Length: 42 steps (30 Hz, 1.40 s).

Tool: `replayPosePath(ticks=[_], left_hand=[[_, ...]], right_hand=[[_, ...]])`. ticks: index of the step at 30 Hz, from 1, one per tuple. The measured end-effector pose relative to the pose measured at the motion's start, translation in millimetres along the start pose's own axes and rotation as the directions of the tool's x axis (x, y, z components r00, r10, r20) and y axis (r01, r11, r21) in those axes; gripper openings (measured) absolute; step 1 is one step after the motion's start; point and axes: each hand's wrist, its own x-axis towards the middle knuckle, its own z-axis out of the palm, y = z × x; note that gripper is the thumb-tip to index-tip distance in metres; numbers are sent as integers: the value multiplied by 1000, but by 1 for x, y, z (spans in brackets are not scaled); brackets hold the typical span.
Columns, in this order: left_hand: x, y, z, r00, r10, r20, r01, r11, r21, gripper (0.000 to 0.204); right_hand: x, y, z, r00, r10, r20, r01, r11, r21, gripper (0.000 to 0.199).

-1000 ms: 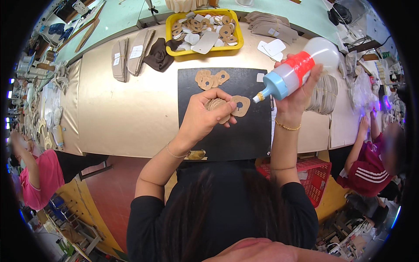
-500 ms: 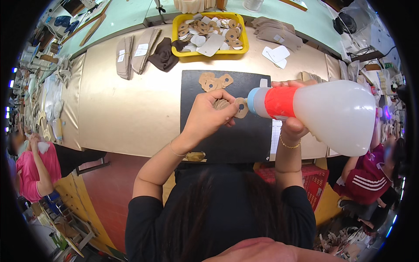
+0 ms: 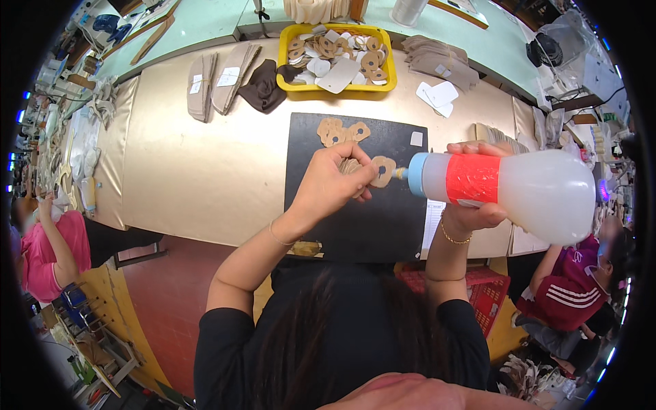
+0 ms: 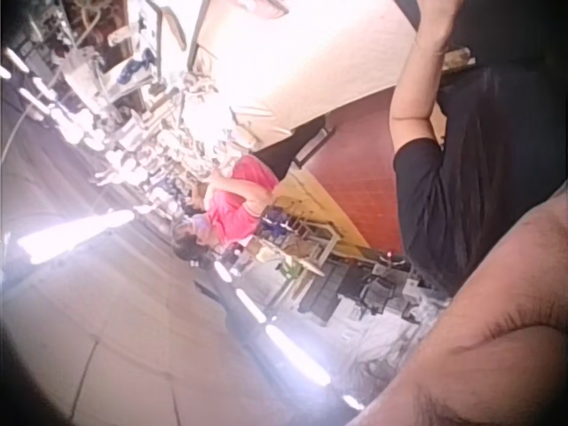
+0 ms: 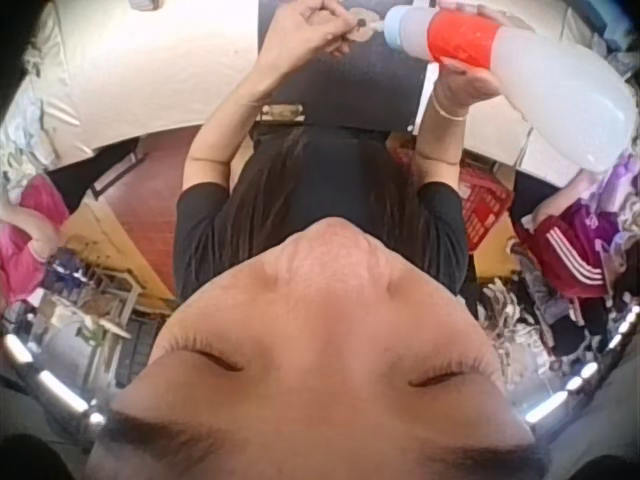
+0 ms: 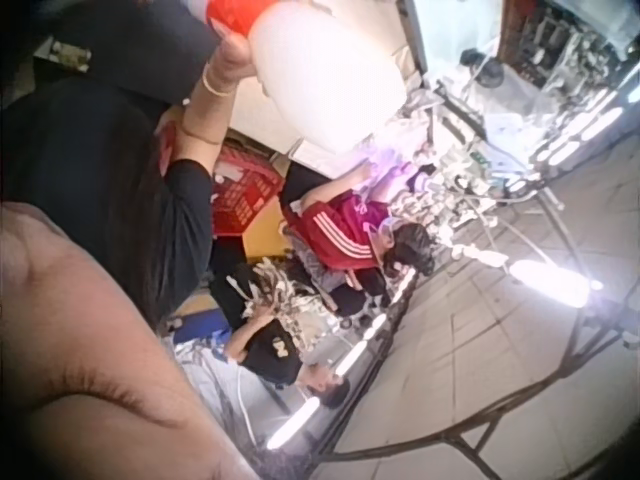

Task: The person applies glue from a squeeze bottle onto small circular cardboard pieces and places them on a black board. They then pick up a plastic bag containing fabric pieces and use a small tool to manipulate the fabric.

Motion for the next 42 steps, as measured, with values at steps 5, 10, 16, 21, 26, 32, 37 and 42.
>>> replayPosePath(ticks=[5, 10, 16, 21, 26, 32, 37, 42], left_hand=[[3, -1, 1, 999, 31, -29, -30, 999, 37, 15], [2, 0, 3, 998, 61, -31, -60, 997, 38, 15], [1, -1, 3, 996, 68, -52, -68, 998, 12, 15], [1, -1, 2, 998, 45, -49, -46, 999, -17, 15], [1, -3, 6, 998, 49, -42, -49, 999, 3, 15], [1, -4, 5, 998, 52, -45, -53, 999, -14, 15], [0, -7, 8, 998, 53, -43, -54, 998, -20, 15], [4, -24, -1, 998, 33, -55, -36, 998, -47, 14]], right_hand=[[-18, 2, 1, 999, 35, 18, -32, 987, -155, 94], [-20, 8, -5, 980, -104, 168, 138, 969, -205, 85], [-25, 5, -7, 987, -19, 163, 49, 982, -180, 85], [-24, 3, -4, 1000, -5, -27, 3, 997, -76, 86], [-29, 4, 0, 998, 57, -31, -62, 984, -166, 87], [-27, 3, -10, 999, 29, 23, -26, 993, -115, 86], [-29, 9, -9, 999, 48, 12, -45, 988, -146, 85], [-36, 7, -21, 993, 112, 43, -108, 991, -86, 85]])
